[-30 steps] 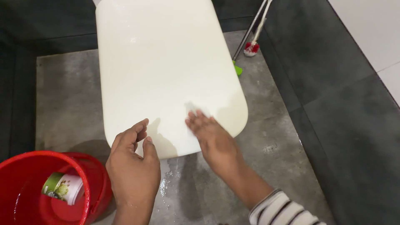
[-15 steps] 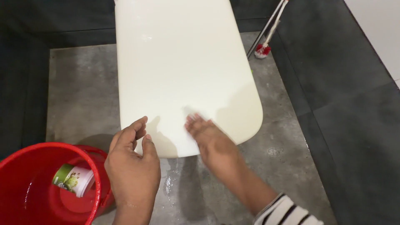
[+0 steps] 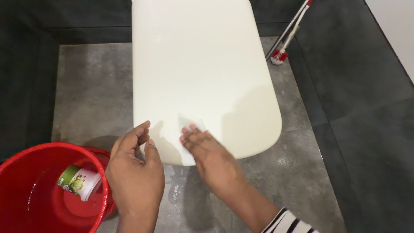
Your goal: The person wipes the toilet tank, seat, lid, and rim using a white cloth. They rinse the cloth in a red bucket and continue wiping the exterior surfaces of the toilet.
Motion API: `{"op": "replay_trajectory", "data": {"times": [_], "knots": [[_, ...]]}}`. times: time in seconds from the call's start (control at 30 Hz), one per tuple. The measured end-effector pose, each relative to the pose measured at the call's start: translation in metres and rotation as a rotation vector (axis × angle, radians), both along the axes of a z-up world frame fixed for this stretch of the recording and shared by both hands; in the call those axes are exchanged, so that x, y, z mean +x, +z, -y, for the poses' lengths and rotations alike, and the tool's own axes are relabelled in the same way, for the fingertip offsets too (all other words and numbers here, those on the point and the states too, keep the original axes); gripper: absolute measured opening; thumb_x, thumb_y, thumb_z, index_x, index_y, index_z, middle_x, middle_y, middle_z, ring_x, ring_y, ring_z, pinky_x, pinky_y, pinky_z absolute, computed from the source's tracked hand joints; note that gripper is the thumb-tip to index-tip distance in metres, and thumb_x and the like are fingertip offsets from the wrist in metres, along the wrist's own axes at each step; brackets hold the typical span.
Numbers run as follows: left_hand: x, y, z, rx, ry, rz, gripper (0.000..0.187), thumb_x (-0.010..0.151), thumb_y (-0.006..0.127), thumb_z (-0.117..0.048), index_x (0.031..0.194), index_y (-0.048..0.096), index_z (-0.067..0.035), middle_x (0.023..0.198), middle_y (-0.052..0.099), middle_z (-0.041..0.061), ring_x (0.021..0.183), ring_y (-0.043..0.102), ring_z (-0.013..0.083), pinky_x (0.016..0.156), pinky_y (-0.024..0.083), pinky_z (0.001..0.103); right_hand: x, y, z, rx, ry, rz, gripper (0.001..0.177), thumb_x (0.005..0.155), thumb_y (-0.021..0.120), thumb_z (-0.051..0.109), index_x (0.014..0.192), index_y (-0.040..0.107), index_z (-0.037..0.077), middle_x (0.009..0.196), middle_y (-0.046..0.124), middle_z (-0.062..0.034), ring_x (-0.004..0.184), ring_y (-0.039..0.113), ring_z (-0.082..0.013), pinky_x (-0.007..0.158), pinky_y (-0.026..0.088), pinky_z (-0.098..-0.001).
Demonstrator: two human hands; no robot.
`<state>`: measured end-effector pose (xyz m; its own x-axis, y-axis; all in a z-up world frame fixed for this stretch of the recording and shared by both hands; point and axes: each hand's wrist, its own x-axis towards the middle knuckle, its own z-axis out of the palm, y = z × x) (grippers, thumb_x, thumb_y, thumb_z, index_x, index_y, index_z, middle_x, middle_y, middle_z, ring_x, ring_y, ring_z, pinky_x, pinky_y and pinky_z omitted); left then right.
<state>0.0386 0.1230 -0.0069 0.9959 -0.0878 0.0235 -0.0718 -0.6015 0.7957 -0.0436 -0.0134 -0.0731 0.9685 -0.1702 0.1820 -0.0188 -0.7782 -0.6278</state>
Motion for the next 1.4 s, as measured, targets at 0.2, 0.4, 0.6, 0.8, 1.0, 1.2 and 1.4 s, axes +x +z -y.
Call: {"op": "replay_trajectory", "data": {"times": [0.2,0.4,0.6,0.8,1.0,1.2,1.4], "knots": [[-0.002,-0.006,-0.012,-0.069,0.052,0.001,0.037,0.089,0.062,0.001,0.122,0.073,-0.009,0.113,0.070,0.009,0.100,0.071,0.0189,0.081,0.056,0.033,0.102,-0.024,0.017,-0.241,0.054,0.003,0.044,0.100,0.045,0.004,0.143,0.056,0.002,0.157,0.047,-0.0135,0.150,0.036,-0.0288,0.123,0.029,-0.0438],[0.004,-0.009,-0.033,-0.111,0.102,0.025,0.035,0.089,0.060,0.003,0.120,0.072,-0.006,0.110,0.071,0.008,0.098,0.072,0.0181,0.081,0.057,0.033,0.180,-0.017,-0.003,-0.249,0.139,0.036,0.048,0.093,0.045,-0.003,0.139,0.058,0.002,0.156,0.046,-0.0137,0.148,0.036,-0.0289,0.119,0.030,-0.0448],[0.014,-0.015,-0.062,-0.098,0.110,0.025,0.034,0.089,0.062,0.000,0.120,0.073,-0.008,0.112,0.070,0.008,0.098,0.072,0.0179,0.078,0.057,0.031,0.169,-0.006,-0.040,-0.206,0.220,0.030,0.032,0.088,0.051,-0.005,0.108,0.074,0.004,0.130,0.066,-0.0130,0.141,0.049,-0.0267,0.118,0.036,-0.0427],[0.004,-0.020,-0.065,-0.049,0.131,-0.036,0.031,0.091,0.063,-0.002,0.119,0.073,-0.009,0.113,0.070,0.008,0.097,0.072,0.0183,0.075,0.057,0.032,0.109,0.010,-0.071,-0.245,0.323,-0.065,0.022,0.078,0.059,0.000,0.093,0.075,0.003,0.115,0.071,-0.0143,0.131,0.057,-0.0289,0.117,0.040,-0.0398],[-0.028,-0.028,-0.044,-0.116,0.071,-0.004,0.033,0.090,0.062,0.000,0.119,0.075,-0.009,0.114,0.071,0.007,0.100,0.072,0.0179,0.078,0.056,0.032,0.045,0.002,-0.063,-0.192,0.405,0.103,0.026,0.083,0.062,0.003,0.105,0.076,0.002,0.123,0.068,-0.0125,0.132,0.056,-0.0291,0.116,0.041,-0.0422],[-0.070,-0.036,-0.011,-0.063,0.074,0.109,0.032,0.090,0.062,0.004,0.119,0.073,-0.003,0.112,0.069,0.011,0.099,0.072,0.0212,0.086,0.057,0.033,-0.019,-0.007,-0.018,-0.334,0.418,0.211,0.030,0.088,0.062,0.004,0.115,0.072,-0.004,0.135,0.066,-0.0088,0.137,0.055,-0.0247,0.114,0.045,-0.0388],[-0.112,-0.038,0.033,-0.103,0.105,0.160,0.032,0.090,0.060,0.006,0.119,0.072,-0.002,0.110,0.070,0.011,0.102,0.073,0.0206,0.089,0.057,0.033,-0.070,0.002,0.055,-0.371,0.455,0.286,0.034,0.091,0.064,0.000,0.124,0.071,-0.006,0.133,0.065,-0.0091,0.136,0.056,-0.0241,0.113,0.049,-0.0370]]}}
